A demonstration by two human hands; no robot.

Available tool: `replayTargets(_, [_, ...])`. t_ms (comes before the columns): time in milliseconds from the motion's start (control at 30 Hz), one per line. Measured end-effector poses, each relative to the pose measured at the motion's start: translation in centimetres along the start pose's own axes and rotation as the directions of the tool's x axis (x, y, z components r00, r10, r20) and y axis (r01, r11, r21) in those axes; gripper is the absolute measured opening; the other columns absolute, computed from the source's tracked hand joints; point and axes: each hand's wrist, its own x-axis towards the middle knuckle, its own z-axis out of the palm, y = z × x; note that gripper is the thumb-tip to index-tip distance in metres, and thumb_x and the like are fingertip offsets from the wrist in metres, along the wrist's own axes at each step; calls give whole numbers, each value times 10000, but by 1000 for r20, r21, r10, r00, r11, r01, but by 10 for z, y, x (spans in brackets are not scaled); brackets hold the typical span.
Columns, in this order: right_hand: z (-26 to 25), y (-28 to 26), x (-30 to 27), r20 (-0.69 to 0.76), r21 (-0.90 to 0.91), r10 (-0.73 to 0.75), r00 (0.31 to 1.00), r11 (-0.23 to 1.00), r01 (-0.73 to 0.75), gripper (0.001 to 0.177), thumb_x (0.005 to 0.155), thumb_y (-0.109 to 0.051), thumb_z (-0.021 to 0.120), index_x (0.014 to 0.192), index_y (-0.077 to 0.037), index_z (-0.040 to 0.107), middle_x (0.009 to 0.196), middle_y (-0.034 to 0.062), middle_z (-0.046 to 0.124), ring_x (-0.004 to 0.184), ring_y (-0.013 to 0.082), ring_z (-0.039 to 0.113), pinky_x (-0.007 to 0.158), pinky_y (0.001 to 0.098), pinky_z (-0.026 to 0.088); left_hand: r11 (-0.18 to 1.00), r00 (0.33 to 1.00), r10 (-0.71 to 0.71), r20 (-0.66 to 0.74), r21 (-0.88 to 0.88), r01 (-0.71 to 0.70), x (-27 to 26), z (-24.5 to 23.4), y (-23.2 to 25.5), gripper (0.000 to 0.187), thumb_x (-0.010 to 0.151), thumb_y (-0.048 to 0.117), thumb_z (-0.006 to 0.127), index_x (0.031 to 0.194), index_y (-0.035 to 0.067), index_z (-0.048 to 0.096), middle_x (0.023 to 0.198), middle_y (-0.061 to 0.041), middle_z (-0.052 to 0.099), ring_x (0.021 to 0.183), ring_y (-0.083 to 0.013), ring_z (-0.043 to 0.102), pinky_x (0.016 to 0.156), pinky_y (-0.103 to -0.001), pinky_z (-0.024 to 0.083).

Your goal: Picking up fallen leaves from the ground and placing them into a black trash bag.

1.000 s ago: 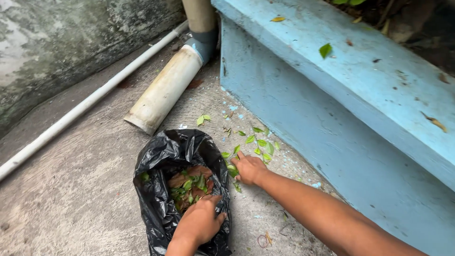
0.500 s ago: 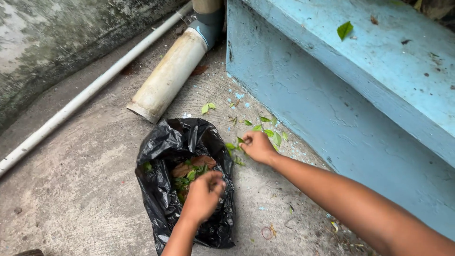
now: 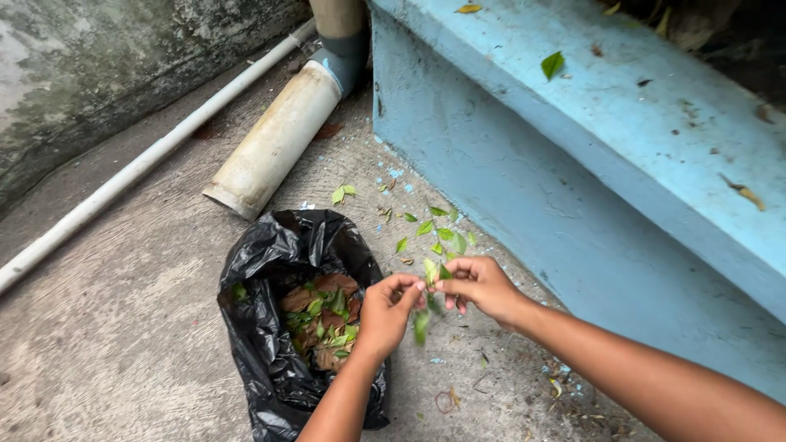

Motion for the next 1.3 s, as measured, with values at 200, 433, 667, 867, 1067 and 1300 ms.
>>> replayTargets(200, [-16, 17, -11, -104, -92, -16, 994, 996, 6, 159, 891, -180, 758, 955, -37, 786, 728, 24, 717, 595, 77, 632, 500, 235, 507, 994, 994, -105, -27, -40, 104, -9, 11, 26, 96, 914, 82, 695, 949, 6, 741, 844, -17, 751, 708, -96, 691, 631, -248, 518])
replayTargets(433, [-22, 4, -15, -266, -271, 121, 956, 943, -194, 217, 883, -235, 770, 974, -44, 819, 719, 44, 746, 521, 95, 562, 486, 255, 490, 990, 991, -134, -18, -47, 133, -5, -5, 5, 104, 948, 94, 688, 981, -2, 708, 790, -55, 717, 683, -100, 662, 642, -255, 539])
replayTargets(667, [1, -9, -3, -153, -479, 68, 986, 868, -134, 137, 859, -167, 777, 957, -72, 781, 742, 39, 738, 553, 84, 592, 518, 247, 507, 992, 990, -115, -84, -53, 110, -4, -21, 10, 120, 958, 107, 683, 976, -7, 717, 781, -39, 714, 680, -95, 671, 632, -242, 557])
replayTargets(867, [68, -32, 1, 124, -558, 23, 992, 828, 50, 172, 861, -65, 715, 1030, -42, 737, 910, 50, 758, 772, 87, 709, 690, 215, 611, 999, 925, -1, -380, 36, 15, -3, -52, 27, 126, 956, 120, 680, 972, 2, 722, 800, -30, 729, 682, -83, 675, 608, -245, 554])
replayTargets(1067, [96, -57, -1, 233, -601, -99, 967, 768, 223, 768, 779, -132, 820, 1450, -68, 454, 1292, 140, 590, 1023, 192, 654, 929, 363, 551, 925, 894, 126, -431, 376, 51, -27, -61, 72, 124, 934, 123, 700, 947, 6, 740, 810, -71, 751, 671, -134, 689, 620, -278, 548])
replayTargets(1300, [91, -65, -1, 142, -599, -435, 889, 678, 427, 557, 807, -196, 823, 1326, -125, 631, 1182, 65, 645, 853, 149, 651, 760, 320, 542, 849, 974, 130, -185, 528, -13, -44, -59, 88, 98, 872, 70, 722, 929, 3, 767, 865, -91, 764, 732, -156, 736, 686, -305, 587])
